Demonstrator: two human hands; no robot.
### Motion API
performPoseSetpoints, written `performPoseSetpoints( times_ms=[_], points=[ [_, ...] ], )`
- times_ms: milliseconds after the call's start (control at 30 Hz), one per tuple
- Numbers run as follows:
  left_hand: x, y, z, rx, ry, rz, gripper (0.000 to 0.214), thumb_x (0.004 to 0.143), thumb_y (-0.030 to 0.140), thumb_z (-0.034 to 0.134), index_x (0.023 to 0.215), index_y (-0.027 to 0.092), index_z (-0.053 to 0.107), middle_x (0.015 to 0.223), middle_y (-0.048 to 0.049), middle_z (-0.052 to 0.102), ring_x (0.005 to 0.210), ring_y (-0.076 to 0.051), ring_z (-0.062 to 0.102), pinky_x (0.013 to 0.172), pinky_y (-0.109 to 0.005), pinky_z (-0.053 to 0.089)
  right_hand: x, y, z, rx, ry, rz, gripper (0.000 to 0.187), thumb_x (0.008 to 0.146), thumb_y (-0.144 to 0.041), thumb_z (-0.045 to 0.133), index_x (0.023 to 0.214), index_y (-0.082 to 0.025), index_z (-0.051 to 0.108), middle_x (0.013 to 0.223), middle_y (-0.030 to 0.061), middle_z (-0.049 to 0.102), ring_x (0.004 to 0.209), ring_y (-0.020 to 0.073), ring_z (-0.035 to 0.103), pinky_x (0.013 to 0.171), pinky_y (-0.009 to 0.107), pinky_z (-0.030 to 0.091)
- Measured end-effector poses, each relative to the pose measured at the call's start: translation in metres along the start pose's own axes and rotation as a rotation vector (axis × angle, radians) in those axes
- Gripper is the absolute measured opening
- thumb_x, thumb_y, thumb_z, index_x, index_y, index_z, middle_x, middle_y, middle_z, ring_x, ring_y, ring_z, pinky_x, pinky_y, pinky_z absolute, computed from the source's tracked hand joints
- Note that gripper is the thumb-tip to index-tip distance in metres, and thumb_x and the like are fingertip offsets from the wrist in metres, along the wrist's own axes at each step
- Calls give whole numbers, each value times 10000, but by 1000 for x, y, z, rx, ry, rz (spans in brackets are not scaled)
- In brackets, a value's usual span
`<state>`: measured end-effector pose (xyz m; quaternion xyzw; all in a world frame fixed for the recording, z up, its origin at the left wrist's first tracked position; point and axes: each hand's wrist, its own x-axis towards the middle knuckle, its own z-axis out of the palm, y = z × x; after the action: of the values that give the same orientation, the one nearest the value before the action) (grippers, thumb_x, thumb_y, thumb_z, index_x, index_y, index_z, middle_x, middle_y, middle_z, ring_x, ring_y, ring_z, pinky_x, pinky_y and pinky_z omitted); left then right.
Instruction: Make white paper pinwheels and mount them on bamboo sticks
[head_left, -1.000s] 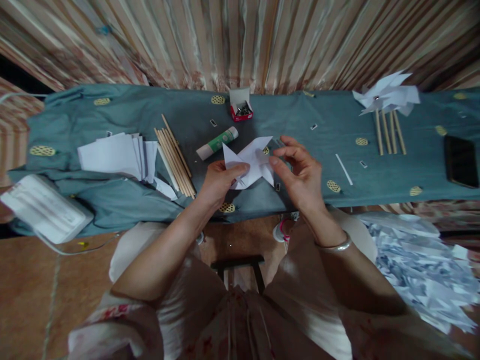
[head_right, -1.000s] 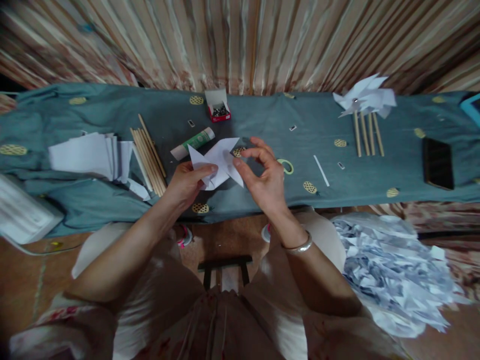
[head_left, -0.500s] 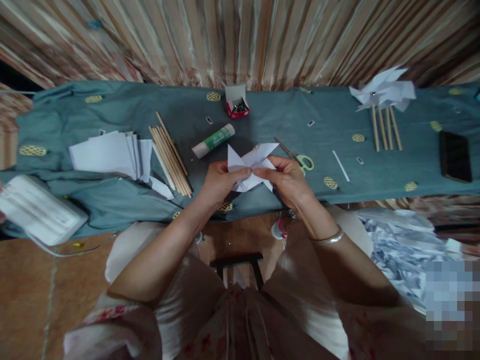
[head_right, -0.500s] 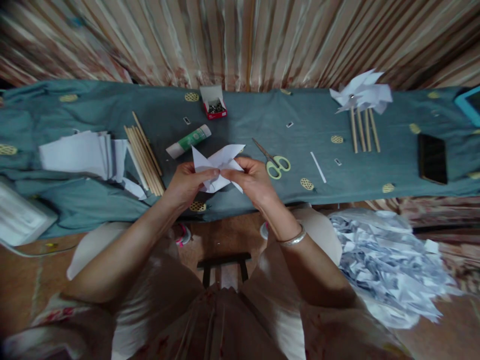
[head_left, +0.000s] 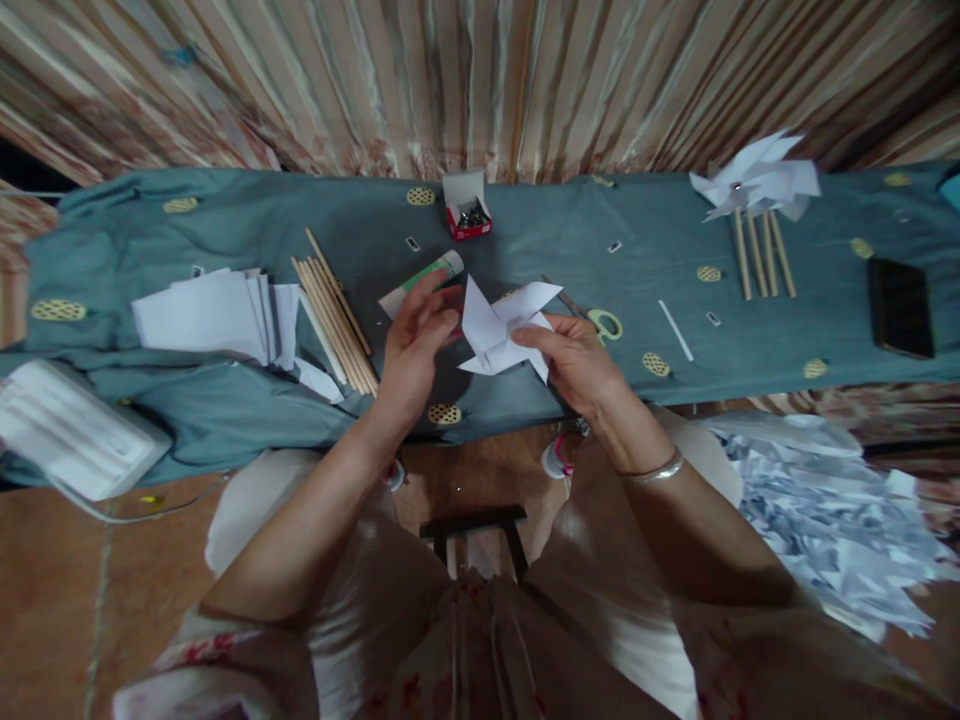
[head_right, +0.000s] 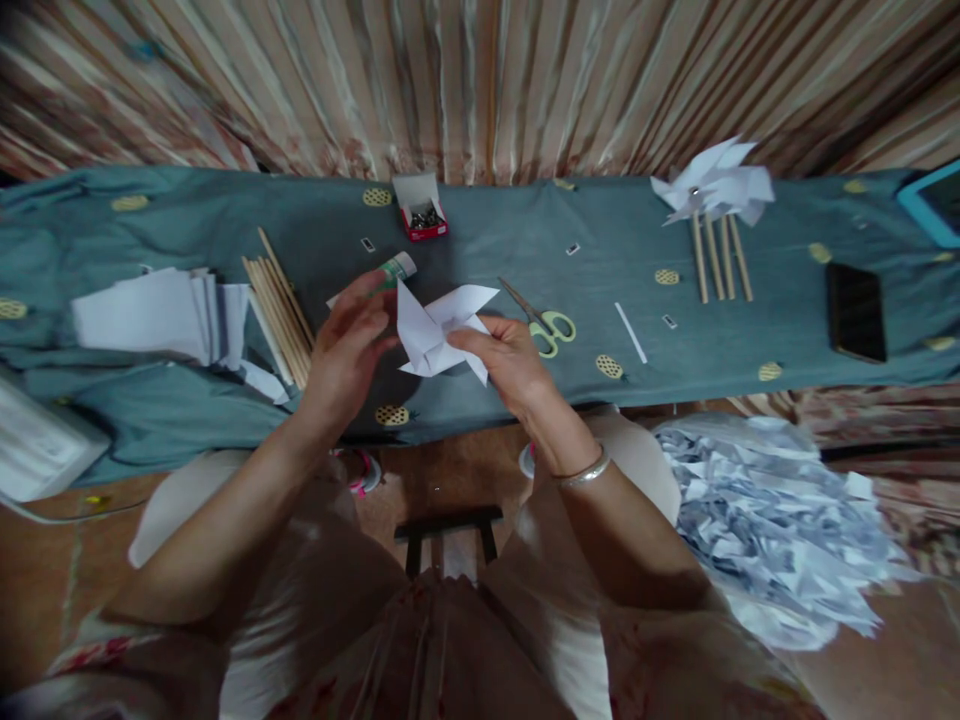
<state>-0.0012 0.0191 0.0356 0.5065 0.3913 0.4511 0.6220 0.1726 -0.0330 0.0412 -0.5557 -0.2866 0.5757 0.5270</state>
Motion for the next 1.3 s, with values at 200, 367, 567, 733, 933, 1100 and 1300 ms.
performPoseSetpoints(
  times_ms=[200,367,567,733,933,1100,1300],
  points=[
    [-10,9,-15,520,-103,330,264,827,466,734,1022,290,757,1461,-40,553,1401,-307,449,1114,-479,417,0,0,-5,-42,-11,-49,161,634,-323,840,736,-222,766,755,2,764,666,144,666,707,325,539],
    [-11,12,-13,569,-152,340,73,788,389,801,813,321,798,1434,-6,588,1459,-312,360,1207,-513,290,-2,-2,-1,-38,-21,-56,229,582,-372,872,729,-230,767,750,-8,773,660,143,662,698,314,556],
    [-8,10,-9,541,-118,315,32,784,328,801,755,327,788,1373,-7,639,1477,-306,327,1224,-549,245,-1,-1,0,-79,-69,-95,252,585,-388,876,717,-214,752,725,-20,736,653,132,624,679,295,527],
    [-9,7,-5,542,-110,322,37,790,301,787,755,306,780,1351,-23,655,1474,-303,338,1232,-530,219,-2,-1,1,-177,-67,-151,258,614,-408,849,664,-199,708,681,-32,650,613,108,527,602,262,452],
    [-8,5,-3,535,-94,292,35,758,293,808,735,297,782,1312,-46,674,1467,-310,348,1225,-533,224,-3,-3,3,-221,-75,-212,291,615,-441,855,638,-199,695,678,-36,603,628,104,499,590,252,437],
    [-8,4,-1,513,-70,260,61,736,311,824,712,289,772,1264,-48,695,1453,-331,367,1194,-568,275,-4,-3,3,-230,-92,-188,283,622,-460,839,708,-213,732,720,-22,637,659,126,534,609,267,472],
    [-7,2,1,512,-51,261,117,736,328,833,679,272,748,1262,-55,697,1437,-318,390,1180,-556,304,-4,-3,4,-206,-97,-187,293,615,-457,852,744,-212,755,765,-20,661,680,126,549,655,275,480]
  ],
)
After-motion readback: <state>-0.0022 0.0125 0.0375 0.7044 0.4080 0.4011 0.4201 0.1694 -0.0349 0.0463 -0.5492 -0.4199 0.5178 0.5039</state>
